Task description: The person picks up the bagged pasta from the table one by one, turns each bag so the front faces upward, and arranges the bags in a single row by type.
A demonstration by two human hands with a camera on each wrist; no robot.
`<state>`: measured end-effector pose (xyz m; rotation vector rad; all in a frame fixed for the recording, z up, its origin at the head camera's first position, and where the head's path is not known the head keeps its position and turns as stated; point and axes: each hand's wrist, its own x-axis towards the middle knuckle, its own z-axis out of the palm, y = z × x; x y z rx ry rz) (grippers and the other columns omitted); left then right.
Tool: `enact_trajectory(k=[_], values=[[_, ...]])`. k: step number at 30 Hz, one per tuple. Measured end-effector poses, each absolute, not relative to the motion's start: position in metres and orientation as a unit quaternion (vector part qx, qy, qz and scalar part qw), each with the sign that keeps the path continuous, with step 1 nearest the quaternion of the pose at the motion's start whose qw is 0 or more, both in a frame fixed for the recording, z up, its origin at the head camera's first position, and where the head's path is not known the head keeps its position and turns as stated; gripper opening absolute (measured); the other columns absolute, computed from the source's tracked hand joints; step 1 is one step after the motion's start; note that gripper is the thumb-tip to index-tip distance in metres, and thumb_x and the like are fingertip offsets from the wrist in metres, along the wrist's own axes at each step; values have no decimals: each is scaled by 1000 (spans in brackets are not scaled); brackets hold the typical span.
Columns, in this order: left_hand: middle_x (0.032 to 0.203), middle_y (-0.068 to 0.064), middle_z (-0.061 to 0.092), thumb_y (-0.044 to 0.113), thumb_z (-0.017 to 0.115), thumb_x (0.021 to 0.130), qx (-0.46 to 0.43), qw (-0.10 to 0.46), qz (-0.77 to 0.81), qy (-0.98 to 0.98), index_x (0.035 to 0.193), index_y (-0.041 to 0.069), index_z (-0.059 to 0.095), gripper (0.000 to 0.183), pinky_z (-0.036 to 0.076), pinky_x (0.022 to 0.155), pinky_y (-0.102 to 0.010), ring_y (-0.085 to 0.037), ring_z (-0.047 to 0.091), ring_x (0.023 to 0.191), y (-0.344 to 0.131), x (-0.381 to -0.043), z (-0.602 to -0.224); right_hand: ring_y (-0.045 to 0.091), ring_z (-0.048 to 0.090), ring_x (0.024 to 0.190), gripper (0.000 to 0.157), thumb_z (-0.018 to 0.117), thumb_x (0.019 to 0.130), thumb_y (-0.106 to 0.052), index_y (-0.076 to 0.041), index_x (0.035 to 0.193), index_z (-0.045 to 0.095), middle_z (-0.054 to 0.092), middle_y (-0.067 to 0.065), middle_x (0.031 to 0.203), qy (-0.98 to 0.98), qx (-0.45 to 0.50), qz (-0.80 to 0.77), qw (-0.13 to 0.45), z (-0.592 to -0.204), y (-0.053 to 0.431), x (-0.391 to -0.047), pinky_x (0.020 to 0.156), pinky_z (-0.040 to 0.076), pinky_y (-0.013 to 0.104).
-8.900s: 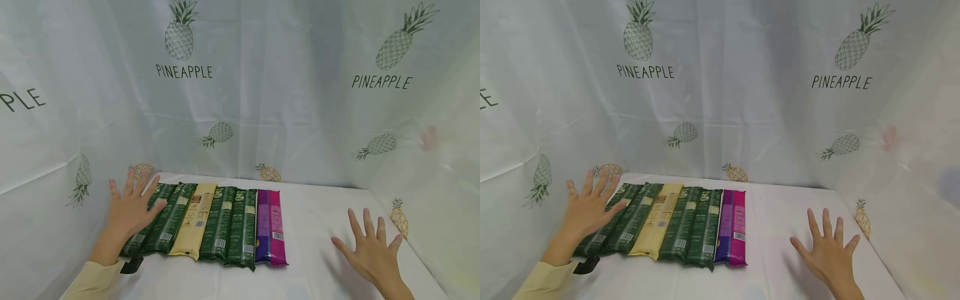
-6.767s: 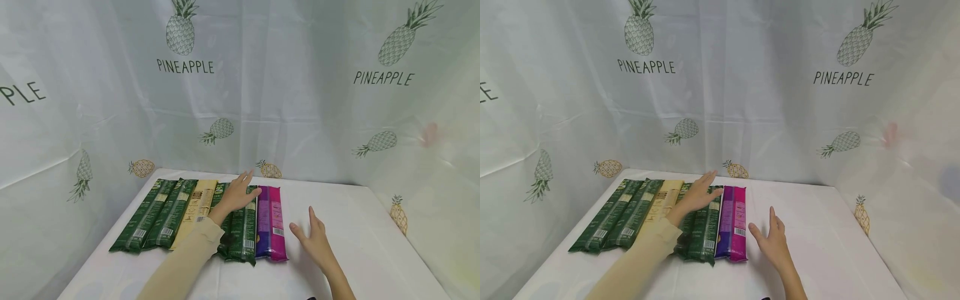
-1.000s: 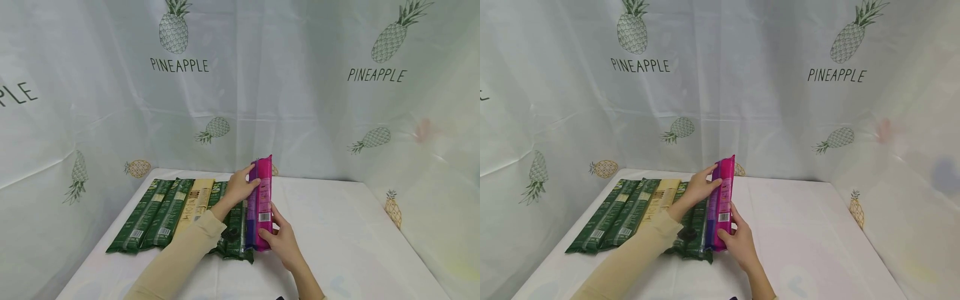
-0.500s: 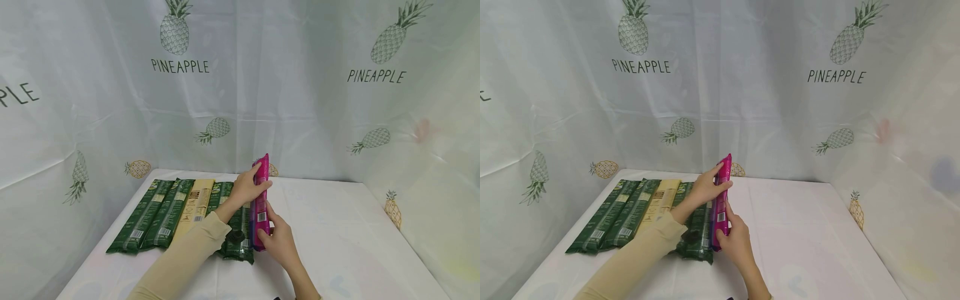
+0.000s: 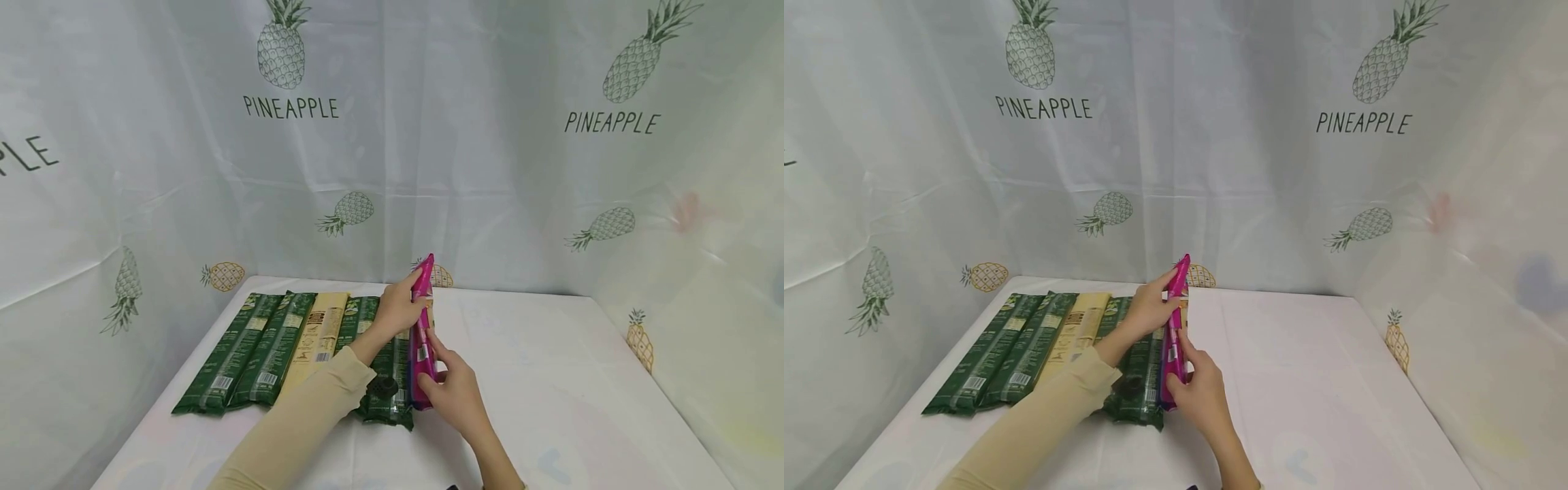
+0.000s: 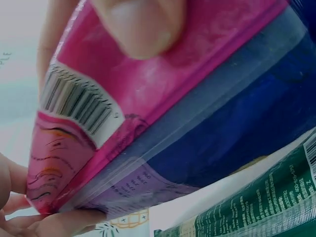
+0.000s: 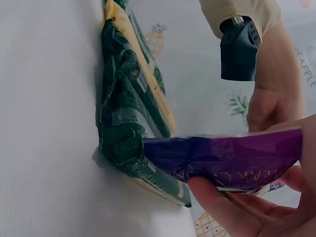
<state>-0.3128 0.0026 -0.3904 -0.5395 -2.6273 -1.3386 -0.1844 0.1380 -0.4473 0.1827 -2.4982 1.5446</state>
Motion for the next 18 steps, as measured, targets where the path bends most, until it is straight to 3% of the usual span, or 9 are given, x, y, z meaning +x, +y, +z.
enact_trajectory(k=[4,9,13,18], values=[[139,-28,66,8,61,105,-172,80,-466,-865,163,12,44,61,58,58,-31,-26,72,78,2,-314,-391,20,71,87,81,80,95,-25,-23,166,41,64,17,128,-844,51,528,76,-446,139,-186,59,62,29],[145,-25,63,2,56,105,-157,83,-496,-850,163,12,45,61,59,58,-31,-28,73,86,2,-317,-391,26,71,106,81,68,103,-47,-28,170,29,55,19,143,-805,24,592,11,-446,145,-189,76,65,40],[148,-23,61,0,53,106,-151,74,-523,-835,163,13,45,60,60,60,-33,-30,71,97,2,-318,-390,28,69,118,80,63,106,-45,-33,172,20,48,22,153,-746,23,664,-51,-452,152,-193,94,61,44],[149,-22,61,2,53,107,-153,59,-544,-823,164,15,45,59,63,67,-38,-32,70,106,4,-317,-391,27,70,111,81,62,109,-36,-37,172,11,49,25,148,-694,53,710,-104,-459,156,-198,95,61,43]])
